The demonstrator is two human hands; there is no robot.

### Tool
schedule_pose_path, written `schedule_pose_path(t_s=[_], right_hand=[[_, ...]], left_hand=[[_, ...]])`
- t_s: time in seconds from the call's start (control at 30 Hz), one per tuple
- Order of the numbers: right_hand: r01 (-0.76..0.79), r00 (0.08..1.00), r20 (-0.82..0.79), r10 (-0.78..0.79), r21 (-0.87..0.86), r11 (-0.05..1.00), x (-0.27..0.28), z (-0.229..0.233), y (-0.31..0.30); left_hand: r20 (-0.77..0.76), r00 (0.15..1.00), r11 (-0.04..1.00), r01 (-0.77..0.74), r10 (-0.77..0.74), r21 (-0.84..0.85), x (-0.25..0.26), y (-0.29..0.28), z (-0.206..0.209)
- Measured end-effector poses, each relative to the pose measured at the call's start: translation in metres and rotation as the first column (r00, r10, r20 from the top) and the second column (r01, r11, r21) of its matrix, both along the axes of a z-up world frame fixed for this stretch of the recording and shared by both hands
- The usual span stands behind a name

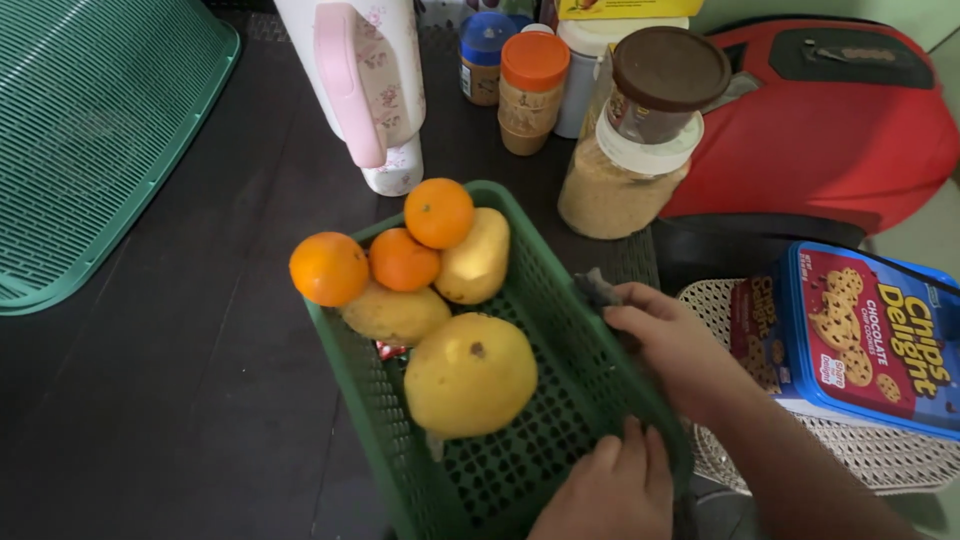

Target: Wiping a dark-colored table surface with a cloth and organizing kitchen items.

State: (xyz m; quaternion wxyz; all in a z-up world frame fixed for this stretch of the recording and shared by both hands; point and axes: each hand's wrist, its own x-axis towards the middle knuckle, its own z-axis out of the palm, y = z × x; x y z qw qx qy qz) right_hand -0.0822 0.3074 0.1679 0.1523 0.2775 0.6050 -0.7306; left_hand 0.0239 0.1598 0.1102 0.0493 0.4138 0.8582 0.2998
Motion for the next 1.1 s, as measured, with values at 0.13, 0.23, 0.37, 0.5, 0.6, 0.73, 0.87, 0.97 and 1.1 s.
schedule_pose_path(t_s=[0.13,0.23,0.37,0.5,0.6,0.73,0.87,0.97,1.1], right_hand=[[0.029,0.999,0.014,-0.029,0.025,0.999,0.003,0.007,0.008],[0.04,0.999,0.007,-0.041,0.092,0.995,0.003,0.011,0.014],[0.064,0.997,-0.041,-0.06,0.113,0.992,0.006,0.001,0.035],[0.077,0.992,-0.105,-0.064,0.119,0.99,0.014,-0.005,0.054],[0.125,0.987,-0.119,-0.11,0.13,0.983,0.019,0.001,0.059],[0.17,0.982,-0.111,-0.155,0.143,0.975,0.024,0.001,0.063],[0.209,0.972,-0.129,-0.196,0.1,0.973,0.028,-0.001,0.061],[0.213,0.972,-0.116,-0.203,0.09,0.973,0.028,-0.002,0.058],[0.169,0.983,-0.097,-0.157,0.133,0.977,0.027,0.013,0.043]], left_hand=[[-0.181,0.98,0.996,0.077,-0.083,-0.036,0.003,0.004,0.004],[-0.027,0.986,0.983,0.162,-0.164,-0.088,0.003,0.008,0.008],[0.133,0.978,0.982,0.171,-0.16,-0.082,0.015,0.025,-0.004],[0.248,0.962,0.991,0.127,-0.111,-0.046,0.027,0.023,-0.015],[-0.207,0.909,0.928,0.373,-0.363,0.013,0.026,0.023,-0.042],[-0.264,0.853,0.885,0.466,-0.45,-0.001,0.011,0.016,-0.029],[-0.185,0.783,0.804,0.588,-0.594,-0.088,-0.035,-0.015,0.054],[-0.116,0.786,0.794,0.592,-0.607,-0.14,-0.064,-0.037,0.1],[-0.454,0.838,0.938,0.347,-0.302,0.017,-0.088,-0.079,0.111]])
